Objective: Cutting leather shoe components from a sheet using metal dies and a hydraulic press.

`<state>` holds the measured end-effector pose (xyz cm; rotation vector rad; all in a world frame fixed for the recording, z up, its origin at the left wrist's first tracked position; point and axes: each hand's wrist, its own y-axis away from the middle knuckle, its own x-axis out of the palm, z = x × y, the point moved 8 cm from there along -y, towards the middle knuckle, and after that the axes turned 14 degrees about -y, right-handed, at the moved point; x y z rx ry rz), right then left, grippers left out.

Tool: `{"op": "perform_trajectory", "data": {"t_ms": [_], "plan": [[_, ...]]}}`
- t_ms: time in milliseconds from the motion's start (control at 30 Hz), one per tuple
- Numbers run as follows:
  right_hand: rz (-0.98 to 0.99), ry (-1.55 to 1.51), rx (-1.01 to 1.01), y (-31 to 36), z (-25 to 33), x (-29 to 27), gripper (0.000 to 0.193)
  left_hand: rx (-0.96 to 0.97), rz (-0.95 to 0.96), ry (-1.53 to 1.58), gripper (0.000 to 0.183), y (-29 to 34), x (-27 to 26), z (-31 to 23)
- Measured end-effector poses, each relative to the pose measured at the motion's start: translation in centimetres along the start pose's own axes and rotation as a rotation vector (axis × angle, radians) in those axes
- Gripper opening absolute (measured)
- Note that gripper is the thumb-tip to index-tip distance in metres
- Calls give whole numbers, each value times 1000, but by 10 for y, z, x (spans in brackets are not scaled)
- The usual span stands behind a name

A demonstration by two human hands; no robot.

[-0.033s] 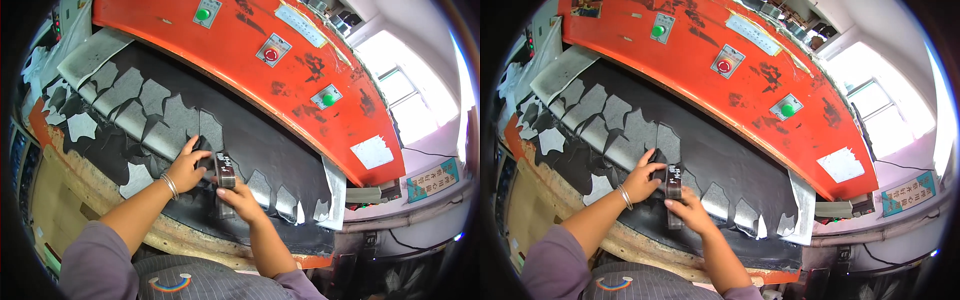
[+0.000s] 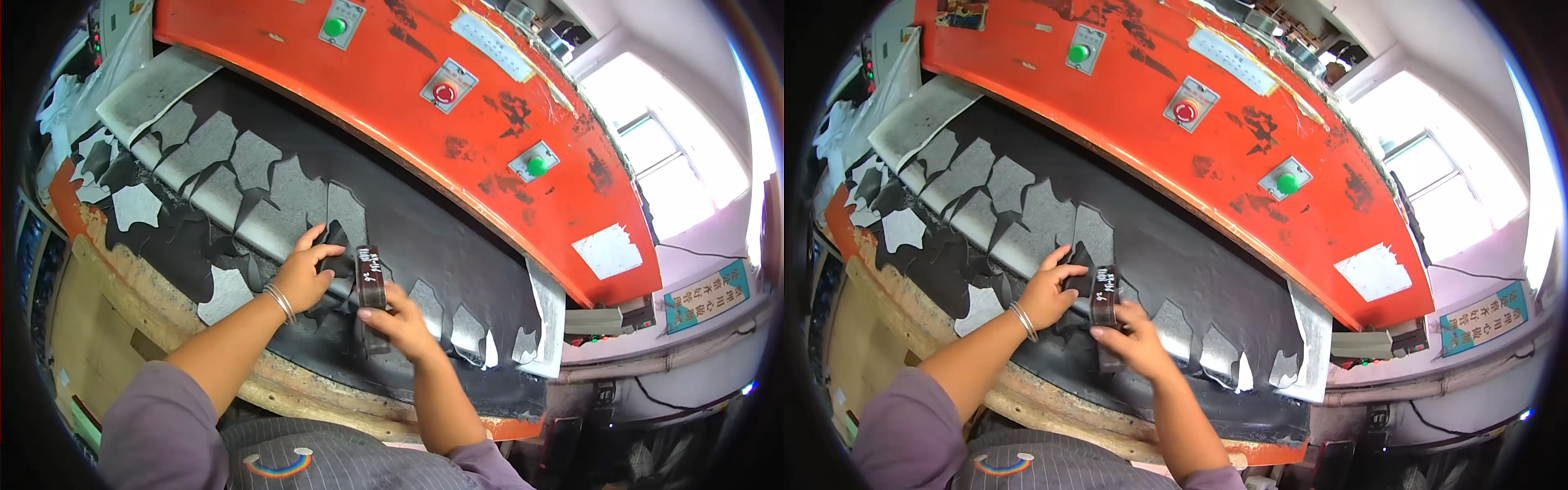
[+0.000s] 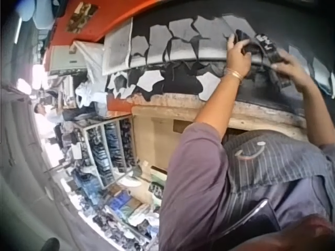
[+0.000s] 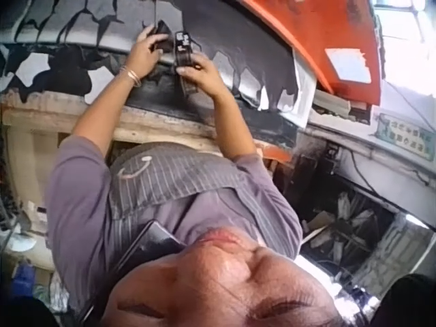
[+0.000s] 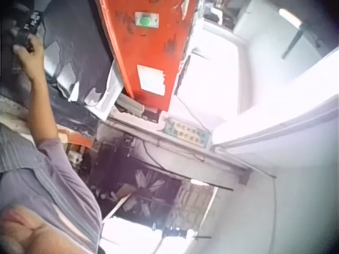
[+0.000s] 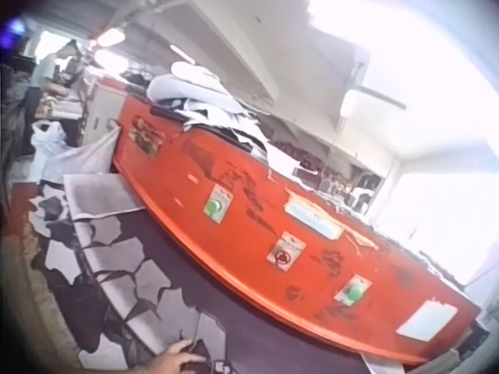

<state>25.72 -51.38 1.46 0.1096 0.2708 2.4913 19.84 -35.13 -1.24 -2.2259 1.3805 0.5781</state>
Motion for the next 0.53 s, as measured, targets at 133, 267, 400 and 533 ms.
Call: {"op": "perform_trajectory", "data": {"t_ms": [133, 267, 400, 533], "plan": [[-342, 690, -166, -16, 39, -41, 61, -91, -60, 195, 44, 4, 11, 24], [-391, 809, -136, -39, 31, -63, 59, -179, 13, 471, 45, 15, 15, 19], [-351, 866, -159, -64, 29, -60, 58, -118, -28, 355, 44, 18, 7, 23], [-376, 869, -144, -66, 30, -69, 60, -195, 287, -16, 50, 33, -7, 13]]}}
